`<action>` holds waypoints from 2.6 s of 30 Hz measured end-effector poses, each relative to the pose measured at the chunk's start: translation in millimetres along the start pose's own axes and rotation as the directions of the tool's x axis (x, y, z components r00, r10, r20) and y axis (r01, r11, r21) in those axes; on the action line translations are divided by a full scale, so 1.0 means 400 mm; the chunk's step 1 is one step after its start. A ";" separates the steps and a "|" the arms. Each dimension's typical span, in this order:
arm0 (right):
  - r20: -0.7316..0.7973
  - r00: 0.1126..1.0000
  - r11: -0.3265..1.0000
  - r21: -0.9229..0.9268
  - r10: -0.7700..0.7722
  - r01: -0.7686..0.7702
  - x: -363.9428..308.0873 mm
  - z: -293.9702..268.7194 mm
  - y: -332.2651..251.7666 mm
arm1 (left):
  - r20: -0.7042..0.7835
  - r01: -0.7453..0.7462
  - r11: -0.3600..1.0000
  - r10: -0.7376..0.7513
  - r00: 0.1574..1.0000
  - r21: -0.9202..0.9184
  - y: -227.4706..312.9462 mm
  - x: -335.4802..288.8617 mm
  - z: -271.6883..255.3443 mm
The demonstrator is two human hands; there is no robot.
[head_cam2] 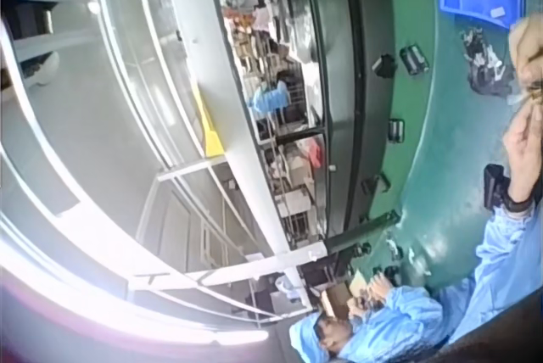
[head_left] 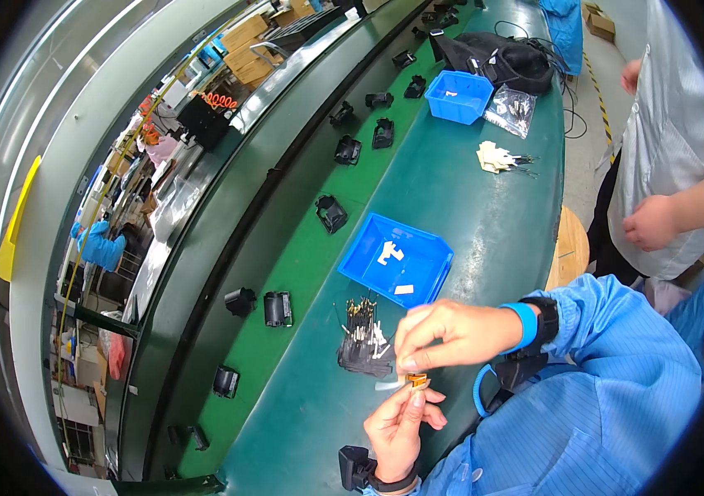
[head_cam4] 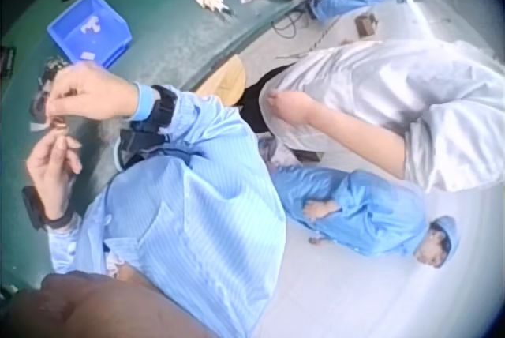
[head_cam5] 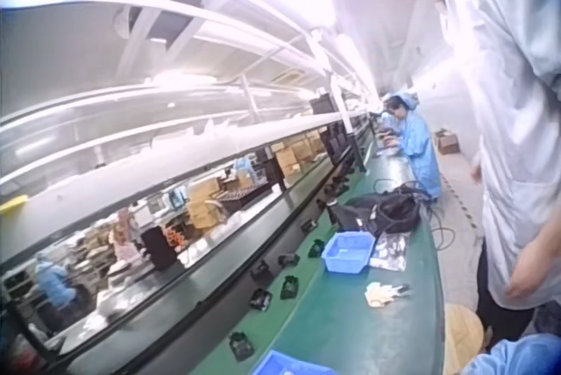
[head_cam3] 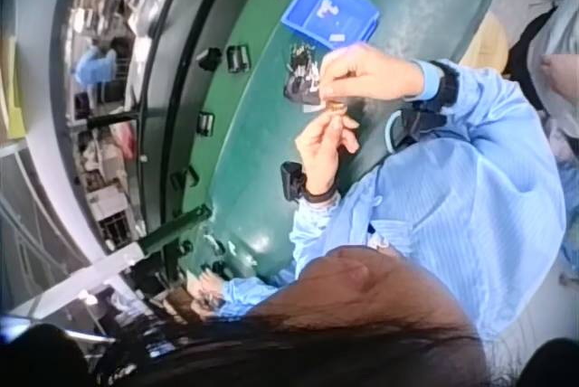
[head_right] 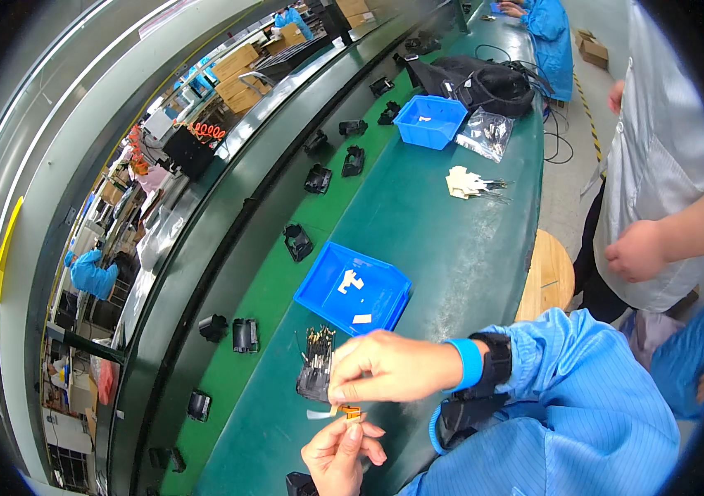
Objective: Assembling small plastic housings and electronic components on a production line workbench.
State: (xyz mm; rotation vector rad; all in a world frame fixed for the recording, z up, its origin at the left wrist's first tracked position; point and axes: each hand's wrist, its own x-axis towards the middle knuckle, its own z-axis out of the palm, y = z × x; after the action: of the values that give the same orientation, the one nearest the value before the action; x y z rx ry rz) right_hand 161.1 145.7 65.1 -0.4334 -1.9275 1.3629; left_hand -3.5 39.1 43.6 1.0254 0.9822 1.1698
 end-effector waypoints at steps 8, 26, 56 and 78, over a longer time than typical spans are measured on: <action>-0.100 0.970 0.539 -0.841 -0.223 0.037 0.091 -0.114 0.016 | 0.071 0.097 0.972 -0.084 0.994 -0.214 0.007 -0.022 -0.039; -0.128 0.983 0.971 -0.216 -0.130 0.100 -0.019 0.057 0.023 | -0.124 -0.112 0.956 0.081 0.989 -0.272 -0.029 0.000 -0.023; -0.040 0.989 0.934 -0.336 -0.142 0.121 0.036 0.132 -0.016 | -0.204 -0.158 0.985 0.142 0.969 -0.066 -0.014 -0.053 -0.103; -0.121 0.989 0.996 -0.006 0.089 -0.091 0.032 0.190 -0.020 | -0.291 -0.179 0.983 0.184 0.939 0.046 0.025 -0.078 -0.127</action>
State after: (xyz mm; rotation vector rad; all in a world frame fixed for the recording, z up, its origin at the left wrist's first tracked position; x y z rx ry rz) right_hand 98.7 99.9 63.9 -0.6011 -1.8367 1.3520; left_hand -58.7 14.7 42.7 0.9902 1.1507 1.5003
